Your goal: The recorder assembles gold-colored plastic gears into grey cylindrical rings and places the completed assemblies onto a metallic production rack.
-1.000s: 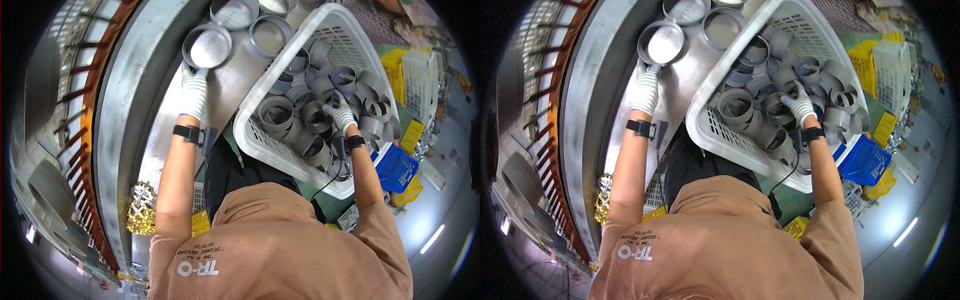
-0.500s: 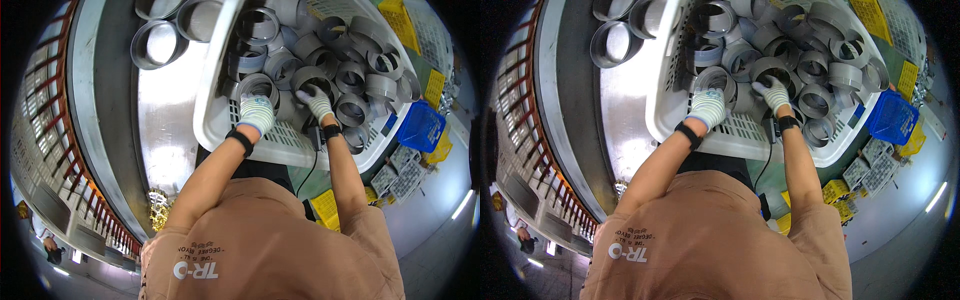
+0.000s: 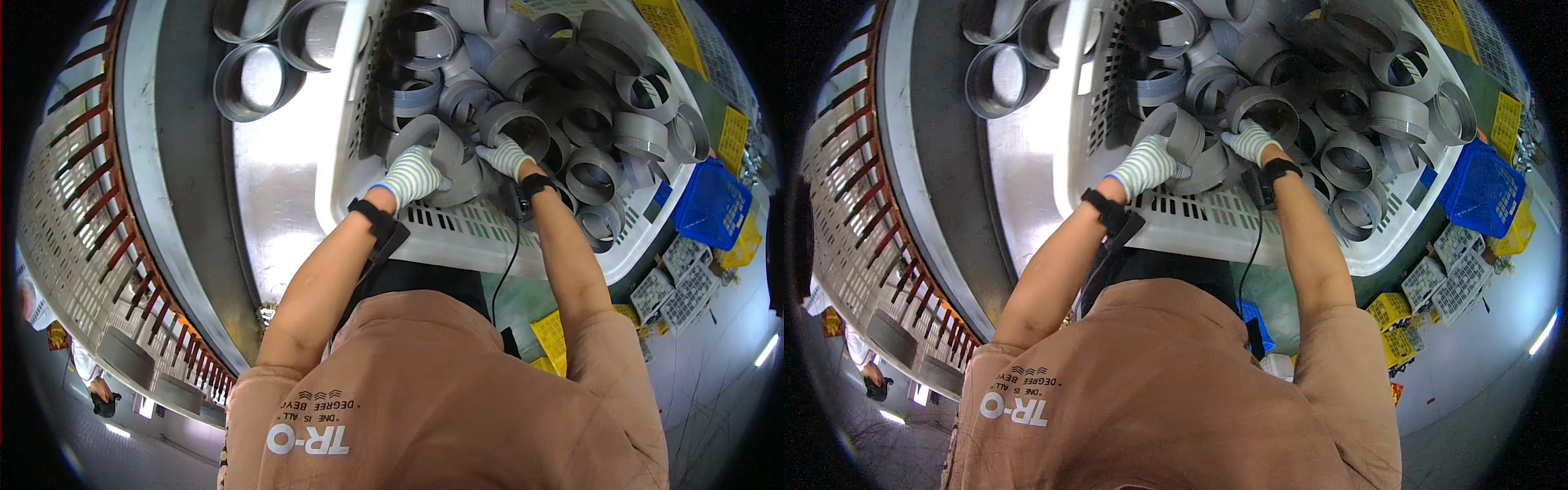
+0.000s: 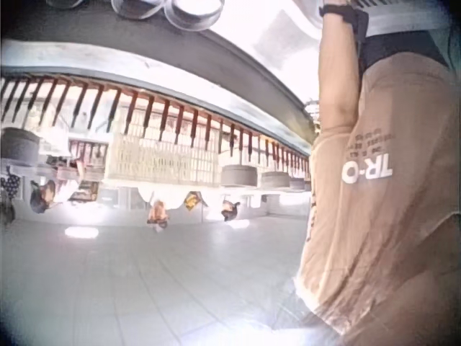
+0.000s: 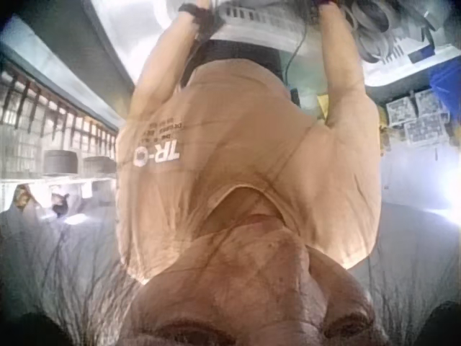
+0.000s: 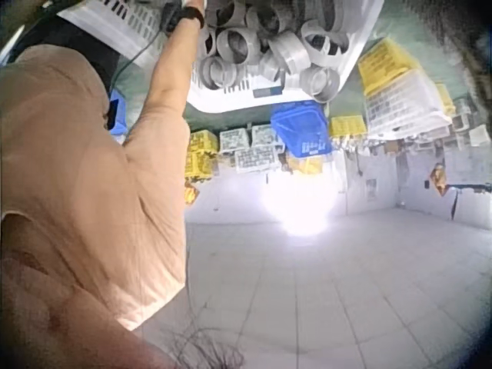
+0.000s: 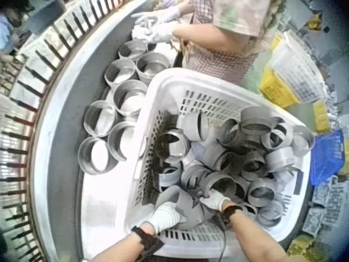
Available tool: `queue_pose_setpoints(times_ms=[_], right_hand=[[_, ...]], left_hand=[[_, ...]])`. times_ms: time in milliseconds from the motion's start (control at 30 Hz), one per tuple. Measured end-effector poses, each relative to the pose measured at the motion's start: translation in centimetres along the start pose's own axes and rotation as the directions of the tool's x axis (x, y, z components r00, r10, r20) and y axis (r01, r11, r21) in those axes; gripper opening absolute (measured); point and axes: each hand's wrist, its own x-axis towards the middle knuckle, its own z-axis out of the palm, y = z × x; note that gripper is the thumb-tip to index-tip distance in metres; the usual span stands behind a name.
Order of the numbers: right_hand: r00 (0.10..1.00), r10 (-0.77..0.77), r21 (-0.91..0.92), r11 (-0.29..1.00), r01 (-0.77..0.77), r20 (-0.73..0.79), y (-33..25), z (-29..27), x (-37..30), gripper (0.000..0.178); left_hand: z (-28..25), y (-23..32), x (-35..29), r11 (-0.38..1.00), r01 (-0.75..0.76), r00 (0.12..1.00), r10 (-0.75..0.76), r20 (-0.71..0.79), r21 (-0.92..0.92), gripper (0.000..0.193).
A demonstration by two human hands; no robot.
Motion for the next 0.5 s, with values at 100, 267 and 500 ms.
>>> queue_pose_setpoints(times_ms=[100, 267, 500], right_hand=[[0.956, -0.291, -0.054, 0.956, 0.289, -0.032, 4.5, -1.0, 0.8, 0.056], [0.871, -0.172, 0.354, 0.865, 0.357, -0.46, 2.3, -7.1, -4.5, 0.053], [0.807, -0.245, 0.349, 0.807, 0.477, -0.537, -14.2, -15.0, -16.3, 0.041]], left_hand=[[-2.4, 1.4, -4.8, 0.812, -0.177, 0.972, 0.234, 0.032, -0.556, 0.054], [-6.0, 2.5, -12.8, 0.698, -0.403, 0.912, 0.358, -0.199, -0.592, 0.042], [-8.5, -2.4, -22.7, 0.064, -0.413, 0.904, 0.149, -0.401, -0.908, 0.043]])
